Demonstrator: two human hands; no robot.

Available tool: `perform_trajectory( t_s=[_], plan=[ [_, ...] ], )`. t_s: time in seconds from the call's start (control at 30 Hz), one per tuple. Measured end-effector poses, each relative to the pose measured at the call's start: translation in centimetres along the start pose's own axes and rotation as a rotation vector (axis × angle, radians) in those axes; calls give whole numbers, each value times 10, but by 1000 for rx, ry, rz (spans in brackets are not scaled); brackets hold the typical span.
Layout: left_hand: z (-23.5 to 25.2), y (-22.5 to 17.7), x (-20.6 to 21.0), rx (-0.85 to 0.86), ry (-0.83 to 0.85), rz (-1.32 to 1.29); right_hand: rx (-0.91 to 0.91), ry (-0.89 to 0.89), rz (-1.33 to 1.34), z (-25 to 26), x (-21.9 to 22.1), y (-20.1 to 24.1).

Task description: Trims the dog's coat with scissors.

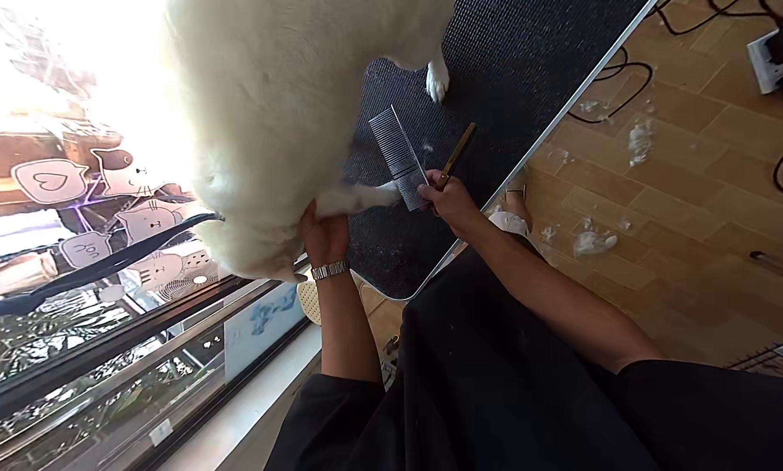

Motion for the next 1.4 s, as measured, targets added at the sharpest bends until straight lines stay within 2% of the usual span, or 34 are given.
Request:
perform_trajectory(
  t_s=[0.13,0.23,0.4,0.5,0.57,0.67,0.73,0.83,0.93,1.0,1.13,1.2,1.3,1.33,1.4],
  plan=[
    [0,0,-1,-12,-2,-2,-29,-18,-315,11,-28,-22],
    [1,-1,2,5,-40,-2,-40,84,-440,13,-29,-26],
    [0,1,3,-13,-102,-73,-34,337,-165,-31,-2,-16],
    [2,5,4,-38,-127,-118,-1,221,-53,-30,-12,-17],
    [3,12,3,-56,-153,-114,3,158,-109,-17,-16,-26],
    [9,16,4,-67,-165,-107,8,307,-212,-21,-7,-20],
    [8,8,7,-45,-204,-142,23,405,-150,-34,-5,-8],
    [3,-7,14,13,-225,-235,-25,302,-127,-29,-29,14],
    [-1,-15,14,48,-239,-225,-73,33,-408,-6,-78,33],
    [1,-9,10,37,-251,-156,-90,-53,-699,4,-101,45],
    [2,9,8,-27,-245,-87,-113,-60,-1377,12,-115,66],
    [1,12,7,-18,-217,-106,-144,-59,-1558,9,-116,81],
    [1,11,6,-28,-205,-94,-189,-62,-1575,12,-113,92],
    [1,12,5,-35,-206,-92,-175,-42,-1508,13,-111,92],
    [4,13,3,-34,-197,-103,-76,101,-1208,9,-99,86]
  ],
)
Point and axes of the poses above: each hand's wrist, its own z-axis towards the middle knuckle, its own x-axis out of the palm, y = z × x, the point moved 4 cm from there along z, towards the middle knuckle, and after that the axes turned 8 degrees about -y, right-handed, at the moved point
